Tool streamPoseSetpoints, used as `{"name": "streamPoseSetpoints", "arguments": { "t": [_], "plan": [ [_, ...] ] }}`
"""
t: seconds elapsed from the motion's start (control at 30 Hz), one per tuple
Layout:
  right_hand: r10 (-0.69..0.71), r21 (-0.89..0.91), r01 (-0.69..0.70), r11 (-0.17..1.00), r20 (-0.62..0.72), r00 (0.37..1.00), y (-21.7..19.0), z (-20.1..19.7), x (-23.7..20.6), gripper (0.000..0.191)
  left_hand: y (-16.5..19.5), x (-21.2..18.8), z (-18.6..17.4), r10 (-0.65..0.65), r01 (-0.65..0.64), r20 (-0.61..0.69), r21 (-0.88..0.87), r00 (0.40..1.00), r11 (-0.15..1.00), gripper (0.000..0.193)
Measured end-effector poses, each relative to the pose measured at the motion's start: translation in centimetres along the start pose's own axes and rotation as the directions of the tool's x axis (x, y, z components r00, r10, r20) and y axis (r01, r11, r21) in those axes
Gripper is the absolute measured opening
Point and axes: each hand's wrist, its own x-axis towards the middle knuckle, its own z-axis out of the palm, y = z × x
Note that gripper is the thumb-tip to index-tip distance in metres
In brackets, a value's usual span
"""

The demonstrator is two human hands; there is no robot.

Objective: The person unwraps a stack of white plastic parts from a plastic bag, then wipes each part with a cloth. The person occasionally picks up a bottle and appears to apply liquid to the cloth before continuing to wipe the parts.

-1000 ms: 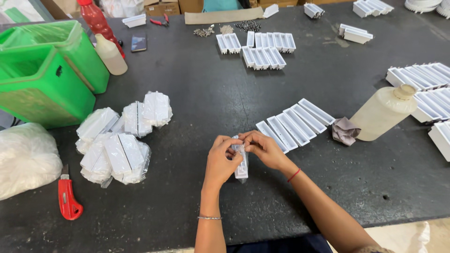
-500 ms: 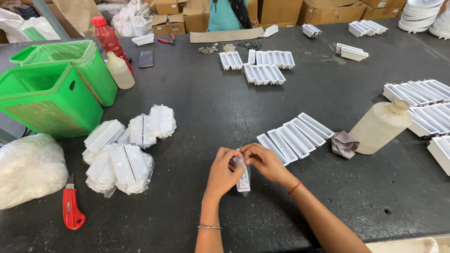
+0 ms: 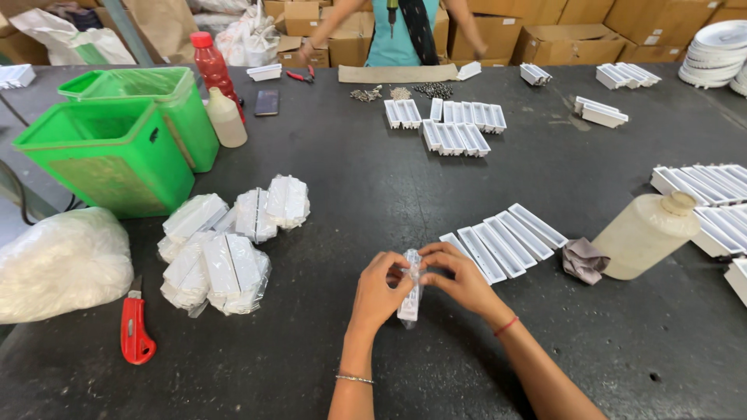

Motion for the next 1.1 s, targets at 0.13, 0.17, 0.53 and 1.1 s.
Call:
{"name": "streamPoseSetpoints", "arguments": {
  "t": [0.13, 0.17, 0.53, 1.1],
  "plan": [
    [-0.055, -0.199, 0.040, 0.979, -0.071, 0.996, -0.3, -0.5, 0.4, 0.019, -0.5, 0.9, 1.0, 0.001, 0.001, -0.031, 0.048, 1.000, 0.999, 0.017],
    [-0.006, -0.199, -0.013, 0.980, -0.098, 0.995, -0.5, -0.5, 0.7, 0.015, -0.3, 1.2, 1.3, 0.026, -0.022, -0.044, 0.089, 0.999, 0.996, 0.016],
    [-0.232, -0.258, 0.187, 0.948, -0.156, 0.960, -1.4, 2.5, -1.9, 0.013, 1.5, -2.8, 1.3, 0.095, -0.025, -0.164, 0.382, 0.982, 0.924, 0.009],
    [-0.144, -0.024, 0.142, 0.990, -0.149, 0.978, 0.5, 3.7, -3.5, 0.008, -2.4, -3.3, 2.5, -0.009, 0.109, -0.445, 0.199, 0.895, 0.974, 0.008]
  ]
}}
